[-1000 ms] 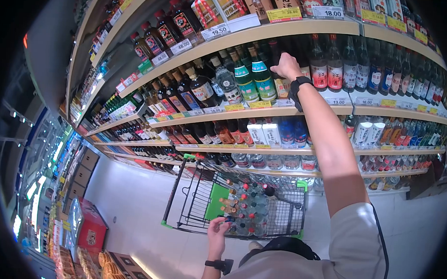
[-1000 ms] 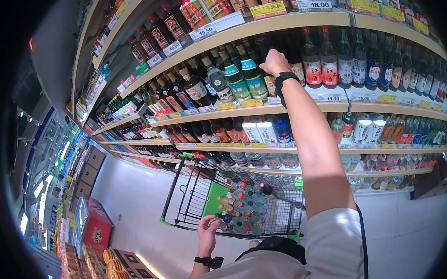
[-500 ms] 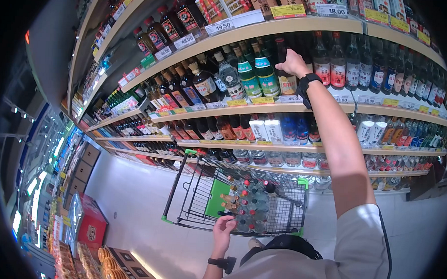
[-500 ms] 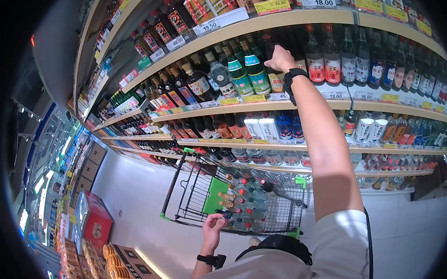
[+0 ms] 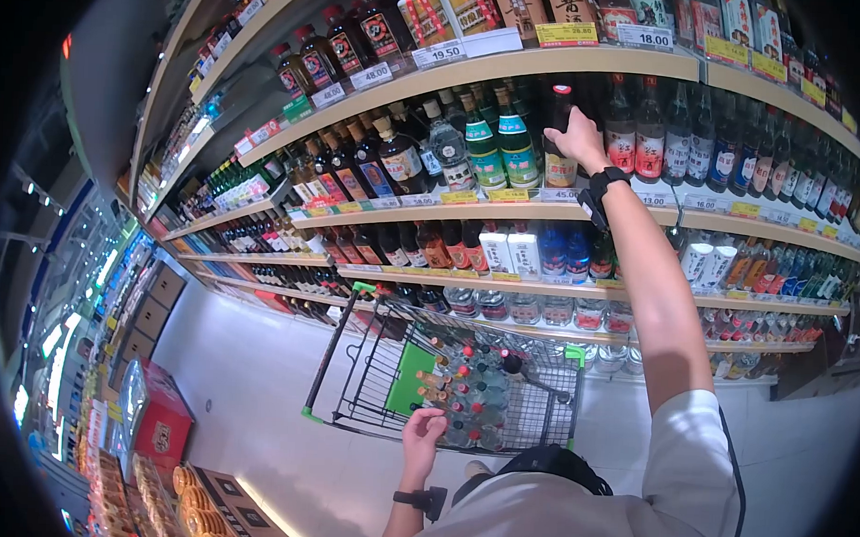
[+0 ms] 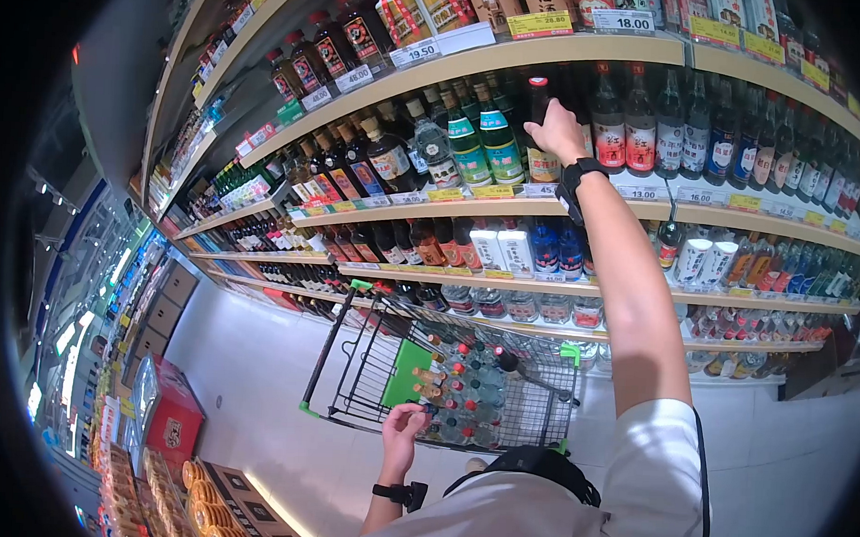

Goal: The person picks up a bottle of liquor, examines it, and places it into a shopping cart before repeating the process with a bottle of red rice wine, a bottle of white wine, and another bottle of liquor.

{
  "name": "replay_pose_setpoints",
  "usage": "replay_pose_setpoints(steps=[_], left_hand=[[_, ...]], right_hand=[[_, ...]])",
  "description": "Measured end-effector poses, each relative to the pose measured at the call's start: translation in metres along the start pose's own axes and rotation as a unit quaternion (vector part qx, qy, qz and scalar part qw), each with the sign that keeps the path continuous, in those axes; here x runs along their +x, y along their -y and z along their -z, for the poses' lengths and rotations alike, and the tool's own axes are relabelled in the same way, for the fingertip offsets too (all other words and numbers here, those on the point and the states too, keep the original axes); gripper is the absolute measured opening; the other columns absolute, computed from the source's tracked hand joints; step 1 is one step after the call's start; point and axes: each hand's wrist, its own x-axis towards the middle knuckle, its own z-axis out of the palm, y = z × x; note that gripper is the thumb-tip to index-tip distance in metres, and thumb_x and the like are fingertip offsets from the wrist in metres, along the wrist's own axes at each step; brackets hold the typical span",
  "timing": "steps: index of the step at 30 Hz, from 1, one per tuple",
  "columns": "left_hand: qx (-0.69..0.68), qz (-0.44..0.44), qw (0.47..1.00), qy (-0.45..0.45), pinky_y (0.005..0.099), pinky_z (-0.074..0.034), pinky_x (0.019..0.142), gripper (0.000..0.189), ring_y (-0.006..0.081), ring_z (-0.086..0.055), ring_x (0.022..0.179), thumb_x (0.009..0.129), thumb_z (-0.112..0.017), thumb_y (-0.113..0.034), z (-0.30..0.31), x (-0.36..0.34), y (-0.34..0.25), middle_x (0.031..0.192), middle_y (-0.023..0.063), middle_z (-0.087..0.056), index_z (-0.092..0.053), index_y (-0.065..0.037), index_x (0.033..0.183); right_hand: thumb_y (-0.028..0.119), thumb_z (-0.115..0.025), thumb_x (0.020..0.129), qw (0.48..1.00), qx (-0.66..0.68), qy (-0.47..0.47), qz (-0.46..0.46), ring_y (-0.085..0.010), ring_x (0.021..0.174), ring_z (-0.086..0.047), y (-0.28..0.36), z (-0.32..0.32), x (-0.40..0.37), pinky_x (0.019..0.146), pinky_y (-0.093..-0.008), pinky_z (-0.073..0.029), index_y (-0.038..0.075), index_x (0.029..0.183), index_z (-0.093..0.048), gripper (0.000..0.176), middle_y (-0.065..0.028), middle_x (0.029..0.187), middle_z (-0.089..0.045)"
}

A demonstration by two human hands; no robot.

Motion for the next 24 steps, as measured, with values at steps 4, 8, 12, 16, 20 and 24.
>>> replay_pose_setpoints(steps=[4, 8, 12, 16, 20, 24], left_hand=[[-0.003, -0.012, 1.000, 0.000, 0.0222, -0.048, 0.077, 0.014, 0.0072, -0.061, 0.084, 0.091, -0.067, -0.004, -0.004, 0.006, -0.011, 0.091, 0.0005, -0.066, -0.063, -0.003, 0.104], [0.001, -0.036, 0.999, 0.016, 0.0294, -0.053, 0.079, 0.014, 0.0174, -0.067, 0.091, 0.091, -0.063, -0.002, 0.003, 0.019, -0.015, 0.102, 0.0076, -0.067, -0.062, -0.001, 0.105], [-0.072, -0.028, 0.997, 0.029, 0.0302, -0.052, 0.078, 0.008, 0.0162, -0.063, 0.086, 0.094, -0.058, -0.004, 0.005, 0.038, -0.026, 0.097, 0.0076, -0.065, -0.060, -0.002, 0.102], [-0.068, -0.044, 0.994, 0.072, 0.0310, -0.051, 0.079, 0.009, 0.0182, -0.062, 0.089, 0.098, -0.055, -0.010, -0.008, 0.065, -0.047, 0.102, 0.0099, -0.063, -0.058, -0.004, 0.104], [-0.042, -0.090, 0.983, 0.153, 0.0275, -0.048, 0.084, 0.023, 0.0151, -0.064, 0.098, 0.102, -0.052, -0.019, -0.053, 0.088, -0.081, 0.112, 0.0100, -0.065, -0.061, -0.001, 0.112], [-0.007, -0.124, 0.969, 0.214, 0.0309, -0.045, 0.097, 0.036, 0.0182, -0.057, 0.115, 0.102, -0.052, -0.022, -0.112, 0.107, -0.105, 0.130, 0.0125, -0.057, -0.050, -0.001, 0.131]], right_hand=[[0.029, -0.077, 0.081, 0.997, 0.039, -0.034, 0.050, -0.0406, 0.109, -0.063, -0.004, 0.009, -0.011, 0.093, -0.0473, -0.050, 0.000, 0.115, -0.055, 0.050, -0.0241, 0.111, -0.067], [0.031, -0.075, 0.082, 0.989, 0.072, -0.079, 0.102, -0.0403, 0.106, -0.064, -0.005, 0.037, -0.022, 0.091, -0.0458, -0.050, 0.000, 0.112, -0.057, 0.046, -0.0238, 0.107, -0.068], [0.036, -0.073, 0.083, 0.982, 0.088, -0.086, 0.143, -0.0394, 0.101, -0.066, 0.015, 0.086, -0.055, 0.089, -0.0446, -0.050, 0.000, 0.109, -0.060, 0.046, -0.0229, 0.105, -0.069], [0.038, -0.073, 0.085, 0.966, 0.155, -0.107, 0.179, -0.0314, 0.094, -0.068, 0.013, 0.098, -0.073, 0.085, -0.0403, -0.051, -0.001, 0.103, -0.060, 0.046, -0.0192, 0.099, -0.070], [0.032, -0.073, 0.088, 0.939, 0.294, -0.054, 0.171, -0.0156, 0.086, -0.066, 0.020, 0.089, -0.118, 0.076, -0.0315, -0.052, -0.001, 0.102, -0.059, 0.038, -0.0109, 0.095, -0.069], [0.032, -0.072, 0.089, 0.917, 0.372, 0.048, 0.138, -0.0139, 0.086, -0.064, 0.017, 0.052, -0.168, 0.077, -0.0314, -0.052, -0.002, 0.107, -0.056, 0.041, -0.0098, 0.096, -0.067]])
